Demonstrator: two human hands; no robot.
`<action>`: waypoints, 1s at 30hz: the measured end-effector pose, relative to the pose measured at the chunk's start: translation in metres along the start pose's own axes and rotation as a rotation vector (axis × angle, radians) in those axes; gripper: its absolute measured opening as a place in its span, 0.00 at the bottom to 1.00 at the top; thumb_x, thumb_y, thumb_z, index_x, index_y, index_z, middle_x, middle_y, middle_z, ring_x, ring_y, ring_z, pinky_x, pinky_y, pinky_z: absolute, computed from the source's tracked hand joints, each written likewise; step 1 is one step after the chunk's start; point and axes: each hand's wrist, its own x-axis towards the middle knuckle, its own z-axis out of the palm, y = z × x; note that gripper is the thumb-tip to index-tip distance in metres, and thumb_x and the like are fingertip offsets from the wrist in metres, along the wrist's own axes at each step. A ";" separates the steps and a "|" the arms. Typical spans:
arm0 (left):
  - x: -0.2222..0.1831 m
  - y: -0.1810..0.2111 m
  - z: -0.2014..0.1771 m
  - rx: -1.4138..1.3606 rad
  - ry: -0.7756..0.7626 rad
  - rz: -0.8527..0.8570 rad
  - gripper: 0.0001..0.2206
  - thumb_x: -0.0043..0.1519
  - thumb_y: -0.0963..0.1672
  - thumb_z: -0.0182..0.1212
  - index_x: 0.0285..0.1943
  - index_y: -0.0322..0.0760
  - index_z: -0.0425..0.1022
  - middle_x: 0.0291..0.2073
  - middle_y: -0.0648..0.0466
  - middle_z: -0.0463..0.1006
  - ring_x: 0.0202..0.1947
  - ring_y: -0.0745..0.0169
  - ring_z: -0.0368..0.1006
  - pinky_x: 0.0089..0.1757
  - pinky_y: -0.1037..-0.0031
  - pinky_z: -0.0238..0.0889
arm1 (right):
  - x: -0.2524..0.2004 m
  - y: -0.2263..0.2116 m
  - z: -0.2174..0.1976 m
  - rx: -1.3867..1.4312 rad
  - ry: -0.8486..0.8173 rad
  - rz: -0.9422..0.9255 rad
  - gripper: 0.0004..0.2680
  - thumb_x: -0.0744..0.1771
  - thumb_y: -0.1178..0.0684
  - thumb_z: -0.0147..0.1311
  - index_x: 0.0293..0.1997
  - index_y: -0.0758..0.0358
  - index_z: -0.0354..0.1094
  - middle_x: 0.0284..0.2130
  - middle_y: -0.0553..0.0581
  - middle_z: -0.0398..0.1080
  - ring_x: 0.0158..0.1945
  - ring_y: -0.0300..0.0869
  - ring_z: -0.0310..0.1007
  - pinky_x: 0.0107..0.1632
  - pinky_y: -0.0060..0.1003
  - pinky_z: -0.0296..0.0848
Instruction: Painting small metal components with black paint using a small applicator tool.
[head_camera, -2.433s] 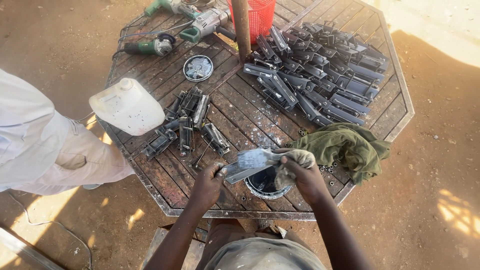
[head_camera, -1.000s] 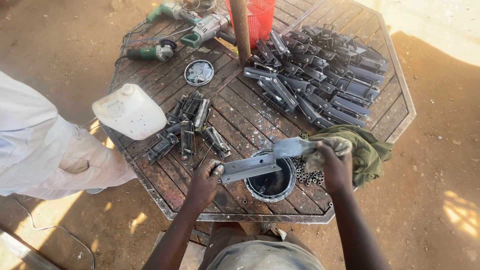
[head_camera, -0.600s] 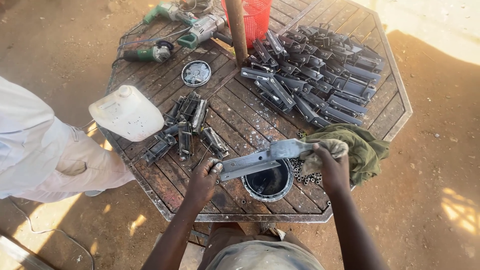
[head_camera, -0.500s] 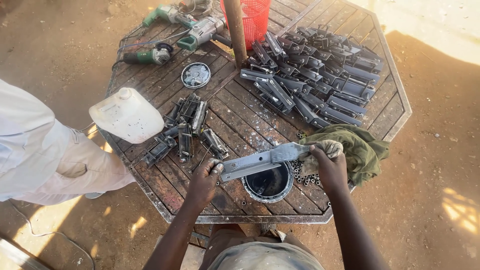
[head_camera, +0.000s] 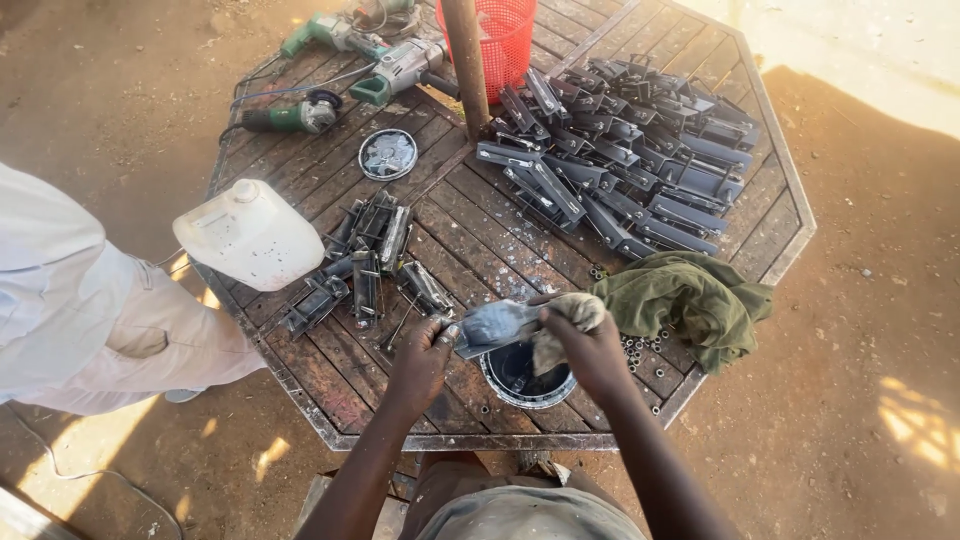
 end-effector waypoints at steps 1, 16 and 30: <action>0.000 0.001 -0.003 0.000 0.008 -0.001 0.10 0.72 0.40 0.48 0.40 0.33 0.75 0.20 0.57 0.63 0.24 0.72 0.55 0.30 0.73 0.54 | 0.008 0.011 -0.015 0.000 -0.008 0.000 0.03 0.64 0.59 0.60 0.34 0.69 0.75 0.25 0.58 0.77 0.30 0.40 0.77 0.40 0.39 0.76; -0.003 0.008 -0.009 0.043 0.058 0.038 0.12 0.73 0.40 0.46 0.41 0.31 0.76 0.19 0.53 0.66 0.23 0.72 0.53 0.29 0.72 0.56 | 0.016 0.004 -0.019 0.070 0.223 -0.018 0.10 0.65 0.55 0.61 0.48 0.67 0.75 0.37 0.56 0.75 0.40 0.41 0.72 0.51 0.43 0.70; -0.021 0.048 -0.007 0.360 0.141 0.232 0.09 0.71 0.40 0.47 0.47 0.31 0.76 0.35 0.35 0.76 0.41 0.32 0.78 0.38 0.47 0.76 | 0.026 -0.009 -0.046 -0.141 0.342 0.109 0.10 0.65 0.49 0.61 0.45 0.66 0.75 0.36 0.59 0.70 0.40 0.46 0.65 0.50 0.47 0.64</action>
